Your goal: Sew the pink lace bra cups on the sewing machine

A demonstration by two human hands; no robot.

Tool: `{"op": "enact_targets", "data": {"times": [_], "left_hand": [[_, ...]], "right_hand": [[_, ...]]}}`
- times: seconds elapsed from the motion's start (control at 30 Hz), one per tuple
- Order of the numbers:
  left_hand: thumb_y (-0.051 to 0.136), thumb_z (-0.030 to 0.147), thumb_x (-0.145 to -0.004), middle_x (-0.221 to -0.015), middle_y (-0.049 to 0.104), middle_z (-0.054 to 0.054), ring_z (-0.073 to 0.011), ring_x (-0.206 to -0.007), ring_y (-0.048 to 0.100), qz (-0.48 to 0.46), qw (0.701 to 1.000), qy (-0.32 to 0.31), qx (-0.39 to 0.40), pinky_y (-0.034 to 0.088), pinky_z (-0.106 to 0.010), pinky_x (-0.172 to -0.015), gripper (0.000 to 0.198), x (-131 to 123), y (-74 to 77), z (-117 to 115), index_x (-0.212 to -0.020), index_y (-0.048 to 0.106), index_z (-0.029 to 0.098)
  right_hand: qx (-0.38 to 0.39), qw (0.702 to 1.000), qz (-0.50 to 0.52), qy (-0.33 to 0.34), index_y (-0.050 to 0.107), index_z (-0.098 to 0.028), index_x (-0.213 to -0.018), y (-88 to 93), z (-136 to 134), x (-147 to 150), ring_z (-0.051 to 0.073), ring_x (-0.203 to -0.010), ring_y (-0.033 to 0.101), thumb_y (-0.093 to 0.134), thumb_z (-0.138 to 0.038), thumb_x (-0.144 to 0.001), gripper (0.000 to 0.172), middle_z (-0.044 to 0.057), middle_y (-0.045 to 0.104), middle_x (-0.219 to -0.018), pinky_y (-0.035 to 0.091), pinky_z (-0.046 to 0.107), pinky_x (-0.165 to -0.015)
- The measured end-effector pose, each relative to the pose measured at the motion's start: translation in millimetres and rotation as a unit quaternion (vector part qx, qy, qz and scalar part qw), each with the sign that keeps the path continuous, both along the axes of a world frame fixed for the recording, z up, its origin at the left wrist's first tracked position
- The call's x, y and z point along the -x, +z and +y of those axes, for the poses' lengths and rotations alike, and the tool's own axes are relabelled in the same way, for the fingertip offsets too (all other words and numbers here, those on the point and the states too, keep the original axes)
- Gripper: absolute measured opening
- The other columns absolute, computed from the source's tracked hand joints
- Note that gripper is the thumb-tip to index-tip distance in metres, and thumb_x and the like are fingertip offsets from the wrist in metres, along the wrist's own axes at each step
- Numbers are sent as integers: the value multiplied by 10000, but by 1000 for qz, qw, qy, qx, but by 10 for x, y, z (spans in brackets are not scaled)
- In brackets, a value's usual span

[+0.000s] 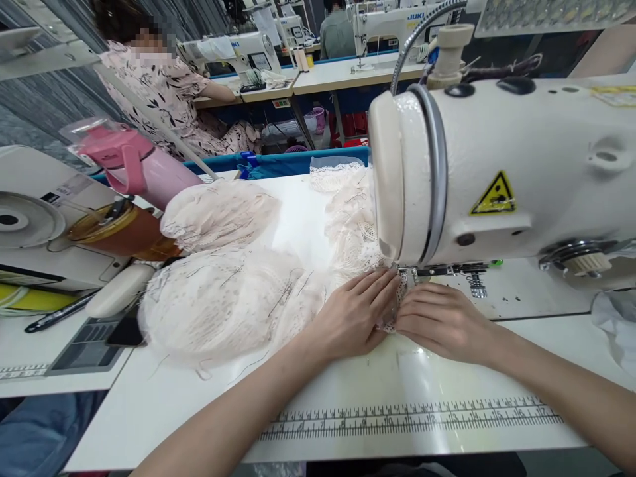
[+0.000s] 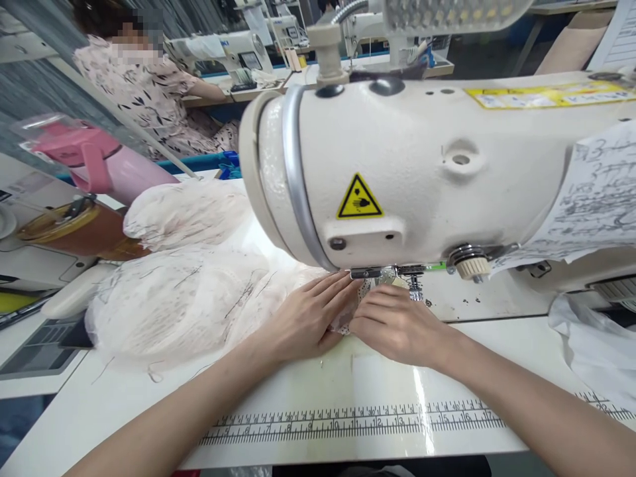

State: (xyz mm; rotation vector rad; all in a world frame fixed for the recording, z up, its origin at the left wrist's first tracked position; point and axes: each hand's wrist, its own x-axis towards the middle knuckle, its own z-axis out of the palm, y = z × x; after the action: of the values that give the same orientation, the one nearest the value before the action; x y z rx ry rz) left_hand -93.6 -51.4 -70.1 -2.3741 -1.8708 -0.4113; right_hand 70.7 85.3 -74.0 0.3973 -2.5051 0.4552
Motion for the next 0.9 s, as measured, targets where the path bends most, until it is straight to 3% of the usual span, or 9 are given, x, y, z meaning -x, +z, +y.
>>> {"op": "enact_targets", "data": {"times": [0.3,0.9], "left_hand": [[447,223,-843,-1362,544,-124,-255,-1306,469,29,999,12,21,434,-418,-1042,511,66,15,15,-1331,491,76],[485,286,-835,-1320,581,-135,-292,-1280,474,59,997,45,15,357,-456,-1069,524,-21,29,36,-1313,517,75]], "right_hand": [[14,1000,5,-13,612,-160,-841,19,-41,57,133,-771,625,536,-46,-861,138,6,683,-779,511,285,-663],[-36,998,-33,-49,589,-186,-859,-88,37,-14,136,-800,603,496,-76,-882,146,-1,643,-800,488,284,-741]]}}
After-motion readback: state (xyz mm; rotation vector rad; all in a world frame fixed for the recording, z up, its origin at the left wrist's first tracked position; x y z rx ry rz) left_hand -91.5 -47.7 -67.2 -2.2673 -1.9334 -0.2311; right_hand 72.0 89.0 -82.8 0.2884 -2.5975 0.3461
